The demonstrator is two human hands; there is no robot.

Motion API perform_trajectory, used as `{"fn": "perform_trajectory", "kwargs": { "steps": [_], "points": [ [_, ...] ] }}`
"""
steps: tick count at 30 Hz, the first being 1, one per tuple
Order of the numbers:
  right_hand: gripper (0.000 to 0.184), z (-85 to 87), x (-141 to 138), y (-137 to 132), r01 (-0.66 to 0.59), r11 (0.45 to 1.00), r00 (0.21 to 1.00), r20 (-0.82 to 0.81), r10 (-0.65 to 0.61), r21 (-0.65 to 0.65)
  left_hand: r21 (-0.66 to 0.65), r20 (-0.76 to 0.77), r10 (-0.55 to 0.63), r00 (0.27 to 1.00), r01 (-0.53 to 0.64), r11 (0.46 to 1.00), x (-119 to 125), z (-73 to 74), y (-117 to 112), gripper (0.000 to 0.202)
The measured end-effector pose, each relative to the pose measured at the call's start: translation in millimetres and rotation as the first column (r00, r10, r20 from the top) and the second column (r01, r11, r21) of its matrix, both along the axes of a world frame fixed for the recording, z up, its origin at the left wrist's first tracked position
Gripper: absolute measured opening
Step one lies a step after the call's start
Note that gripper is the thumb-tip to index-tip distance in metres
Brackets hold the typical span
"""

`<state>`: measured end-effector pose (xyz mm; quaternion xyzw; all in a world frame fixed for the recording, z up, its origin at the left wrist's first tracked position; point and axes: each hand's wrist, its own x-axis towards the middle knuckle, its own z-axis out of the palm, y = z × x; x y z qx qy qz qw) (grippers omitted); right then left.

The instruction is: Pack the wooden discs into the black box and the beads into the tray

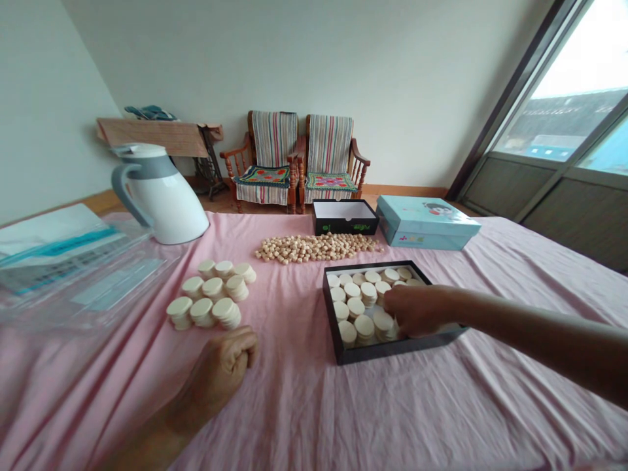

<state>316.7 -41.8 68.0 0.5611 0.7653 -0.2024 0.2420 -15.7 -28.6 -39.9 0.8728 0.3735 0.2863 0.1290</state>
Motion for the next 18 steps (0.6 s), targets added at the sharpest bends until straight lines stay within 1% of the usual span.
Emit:
{"fn": "perform_trajectory", "kwargs": {
  "steps": [2, 4, 7, 11, 13, 15, 17, 18],
  "points": [
    [0.021, -8.3, 9.5, -0.8, 0.087, 0.996, 0.994, -0.070, -0.087, 0.006, -0.001, 0.000, -0.004, 1.000, 0.004, 1.000, -0.1, -0.3, 0.3, 0.023],
    [0.018, -17.3, 16.5, -2.3, 0.213, 0.977, 0.965, -0.152, -0.212, -0.014, -0.003, 0.000, -0.002, 1.000, 0.002, 1.000, -0.2, -0.2, 0.2, 0.023],
    [0.016, -27.6, 21.1, -6.0, 0.401, 0.912, 0.875, -0.258, -0.409, -0.085, -0.001, 0.007, 0.001, 1.000, -0.001, 1.000, -0.3, 0.4, -0.4, 0.023],
    [0.015, -35.8, 19.6, -11.3, 0.561, 0.813, 0.721, -0.390, -0.573, -0.157, 0.013, 0.019, -0.006, 1.000, 0.005, 1.000, 0.5, 1.8, -0.5, 0.022],
    [0.012, -39.9, 17.1, -12.4, 0.613, 0.761, 0.625, -0.456, -0.633, -0.215, 0.013, 0.020, -0.002, 1.000, 0.002, 1.000, 1.0, 2.6, -0.6, 0.023],
    [0.010, -43.9, 13.7, -12.3, 0.624, 0.711, 0.502, -0.533, -0.682, -0.323, 0.012, 0.022, -0.001, 1.000, 0.000, 1.000, 1.1, 2.9, -0.8, 0.023],
    [0.011, -46.4, 10.2, -11.5, 0.595, 0.686, 0.385, -0.602, -0.700, -0.417, 0.014, 0.022, -0.004, 1.000, 0.004, 1.000, 0.6, 2.4, -1.0, 0.024],
    [0.011, -46.8, 8.7, -11.2, 0.583, 0.681, 0.345, -0.624, -0.701, -0.443, 0.018, 0.021, -0.007, 1.000, 0.007, 1.000, 0.3, 1.9, -1.1, 0.024]
  ]
}}
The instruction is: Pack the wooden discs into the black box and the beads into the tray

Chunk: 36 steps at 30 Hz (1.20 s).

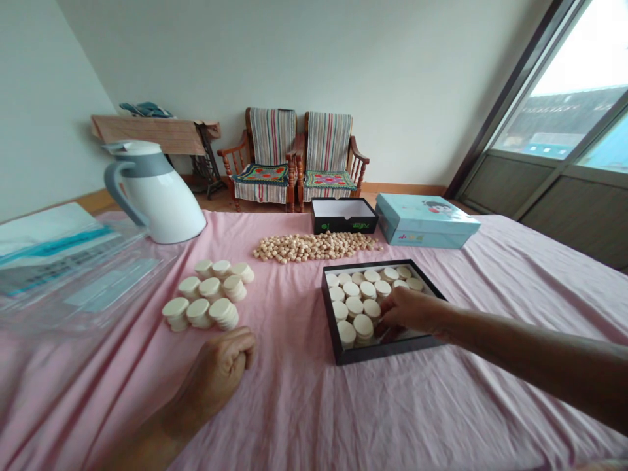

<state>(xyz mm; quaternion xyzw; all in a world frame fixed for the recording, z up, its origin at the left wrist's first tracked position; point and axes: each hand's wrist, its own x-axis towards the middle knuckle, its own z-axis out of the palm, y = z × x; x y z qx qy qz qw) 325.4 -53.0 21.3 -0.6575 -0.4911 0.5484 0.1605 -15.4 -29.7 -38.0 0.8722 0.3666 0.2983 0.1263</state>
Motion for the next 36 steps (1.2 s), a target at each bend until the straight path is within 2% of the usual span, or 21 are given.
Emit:
{"fn": "perform_trajectory", "kwargs": {
  "steps": [2, 4, 8, 10, 14, 17, 22, 25, 27, 29, 30, 33, 36],
  "points": [
    [0.012, 1.1, -1.5, 0.4, 0.009, 1.000, 0.999, -0.046, -0.009, 0.015, 0.007, -0.002, 0.000, 1.000, 0.000, 1.000, -0.6, -1.2, 0.2, 0.024],
    [0.014, 4.3, -0.3, 0.5, -0.009, 0.999, 1.000, -0.022, 0.010, 0.041, 0.013, -0.007, 0.006, 1.000, -0.006, 1.000, -0.7, -2.1, 0.5, 0.024],
    [0.021, 13.1, 8.8, 1.3, -0.145, 0.984, 0.963, 0.242, 0.117, 0.102, 0.019, -0.018, -0.012, 1.000, 0.012, 1.000, 0.1, -1.3, 0.8, 0.024],
    [0.025, 16.6, 13.1, 2.1, -0.255, 0.962, 0.925, 0.313, 0.213, 0.100, 0.024, -0.017, -0.011, 1.000, 0.011, 1.000, 0.7, -0.4, 0.7, 0.024],
    [0.035, 16.6, 14.8, 3.3, -0.475, 0.877, 0.853, 0.281, 0.440, 0.070, 0.025, -0.028, 0.006, 1.000, -0.006, 1.000, 1.1, 0.1, 0.6, 0.024],
    [0.040, 10.6, 12.0, 4.3, -0.524, 0.848, 0.827, 0.281, 0.487, 0.073, 0.012, -0.034, 0.012, 0.999, -0.012, 1.000, 0.4, -0.9, 0.4, 0.024],
    [0.038, 7.7, 8.7, 4.4, -0.514, 0.855, 0.825, 0.313, 0.470, 0.071, -0.022, -0.026, 0.016, 1.000, -0.016, 1.000, -1.0, -2.4, 0.5, 0.024],
    [0.036, 21.1, 8.3, 1.5, -0.554, 0.832, 0.776, 0.377, 0.505, 0.027, -0.063, -0.023, 0.014, 1.000, -0.016, 0.998, -0.8, -1.4, 0.1, 0.023],
    [0.030, 34.9, 7.0, -1.2, -0.585, 0.810, 0.710, 0.511, 0.485, 0.045, -0.092, -0.023, 0.011, 1.000, -0.013, 0.996, 0.0, 0.3, -1.1, 0.023],
    [0.024, 47.6, 1.8, -4.2, -0.600, 0.780, 0.656, 0.665, 0.356, 0.175, -0.113, -0.021, 0.013, 1.000, -0.015, 0.993, 1.2, 2.3, -2.8, 0.023],
    [0.022, 52.3, -3.2, -6.1, -0.588, 0.763, 0.665, 0.697, 0.267, 0.268, -0.119, -0.018, 0.016, 1.000, -0.018, 0.993, 1.8, 3.2, -3.7, 0.023],
    [0.021, 55.9, -30.8, -17.5, -0.491, 0.690, 0.784, 0.615, 0.083, 0.532, -0.136, -0.009, 0.025, 1.000, -0.026, 0.990, 3.1, 5.1, -5.9, 0.022],
    [0.022, 45.0, -70.3, -38.1, -0.506, 0.592, 0.833, 0.534, 0.146, 0.627, -0.158, 0.004, 0.028, 1.000, -0.027, 0.987, 4.0, 6.4, -7.6, 0.021]
  ]
}}
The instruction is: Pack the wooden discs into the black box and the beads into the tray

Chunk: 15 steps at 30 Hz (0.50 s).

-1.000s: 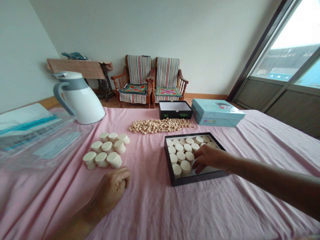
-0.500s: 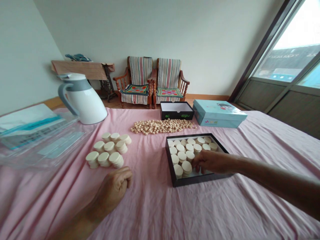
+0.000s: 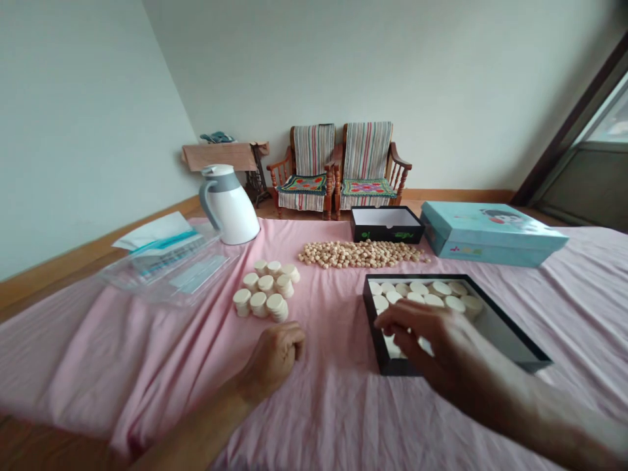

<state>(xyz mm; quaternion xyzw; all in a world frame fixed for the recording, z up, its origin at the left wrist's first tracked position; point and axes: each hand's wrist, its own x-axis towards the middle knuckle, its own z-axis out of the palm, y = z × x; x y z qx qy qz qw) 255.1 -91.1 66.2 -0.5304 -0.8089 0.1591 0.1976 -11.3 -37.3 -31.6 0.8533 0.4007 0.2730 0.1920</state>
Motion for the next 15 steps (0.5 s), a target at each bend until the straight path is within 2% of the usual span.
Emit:
{"fn": "perform_trajectory", "kwargs": {
  "steps": [3, 6, 8, 11, 15],
  "points": [
    [0.022, -16.3, -32.5, -16.6, -0.158, 0.987, 0.987, 0.030, 0.158, 0.005, -0.011, 0.012, 0.006, 1.000, -0.006, 1.000, 1.1, 2.2, -2.2, 0.021],
    [0.021, -24.4, -47.7, -12.2, -0.232, 0.972, 0.971, 0.062, 0.230, 0.030, -0.010, -0.014, -0.002, 1.000, 0.002, 1.000, 0.2, 6.2, -4.7, 0.021],
    [0.018, -22.4, -51.7, 4.4, -0.247, 0.968, 0.967, 0.082, 0.242, 0.047, -0.004, -0.057, -0.027, 0.998, 0.026, 1.000, -3.0, 8.8, -5.6, 0.022],
    [0.015, -14.4, -59.5, 43.2, -0.249, 0.965, 0.958, 0.167, 0.233, 0.081, -0.003, -0.110, -0.058, 0.992, 0.058, 0.998, -12.0, 8.2, -4.2, 0.023],
    [0.022, -9.3, -82.8, 100.1, -0.258, 0.963, 0.921, 0.322, 0.219, 0.084, -0.027, -0.034, -0.021, 0.999, 0.020, 0.999, -24.5, -2.3, 1.1, 0.019]
  ]
}}
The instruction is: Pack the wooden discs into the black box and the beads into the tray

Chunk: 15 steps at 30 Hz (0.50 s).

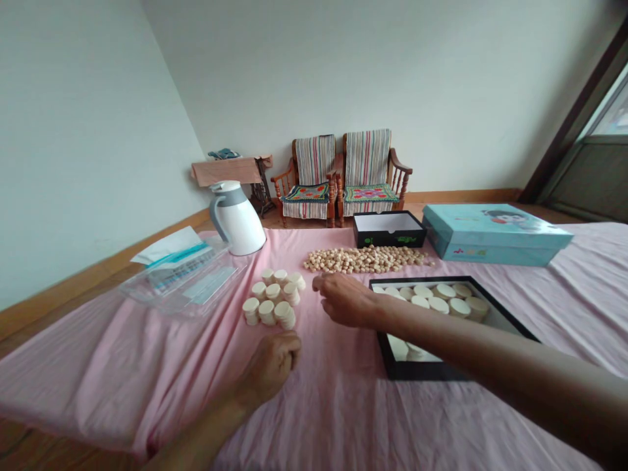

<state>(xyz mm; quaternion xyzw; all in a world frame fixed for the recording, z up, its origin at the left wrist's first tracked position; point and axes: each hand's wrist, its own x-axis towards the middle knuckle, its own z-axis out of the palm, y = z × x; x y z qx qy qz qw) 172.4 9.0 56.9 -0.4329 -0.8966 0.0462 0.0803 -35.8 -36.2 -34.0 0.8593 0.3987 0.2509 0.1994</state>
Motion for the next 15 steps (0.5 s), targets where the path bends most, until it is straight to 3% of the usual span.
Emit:
{"fn": "perform_trajectory", "kwargs": {
  "steps": [4, 9, 15],
  "points": [
    [0.032, -5.4, -28.4, 45.9, -0.005, 1.000, 0.996, 0.089, 0.003, 0.014, 0.011, 0.059, 0.009, 0.998, -0.009, 1.000, -3.8, -6.8, 1.7, 0.022],
    [0.050, -13.1, -53.1, 80.9, -0.008, 0.996, 0.985, 0.171, 0.024, -0.092, 0.050, 0.046, 0.003, 0.999, -0.006, 0.999, -2.8, -5.6, 0.1, 0.026],
    [0.044, -15.6, -70.1, 96.4, -0.064, 0.979, 0.963, 0.244, 0.111, -0.193, -0.093, 0.016, 0.012, 1.000, -0.011, 0.996, 3.5, 14.5, -4.2, 0.023]
  ]
}}
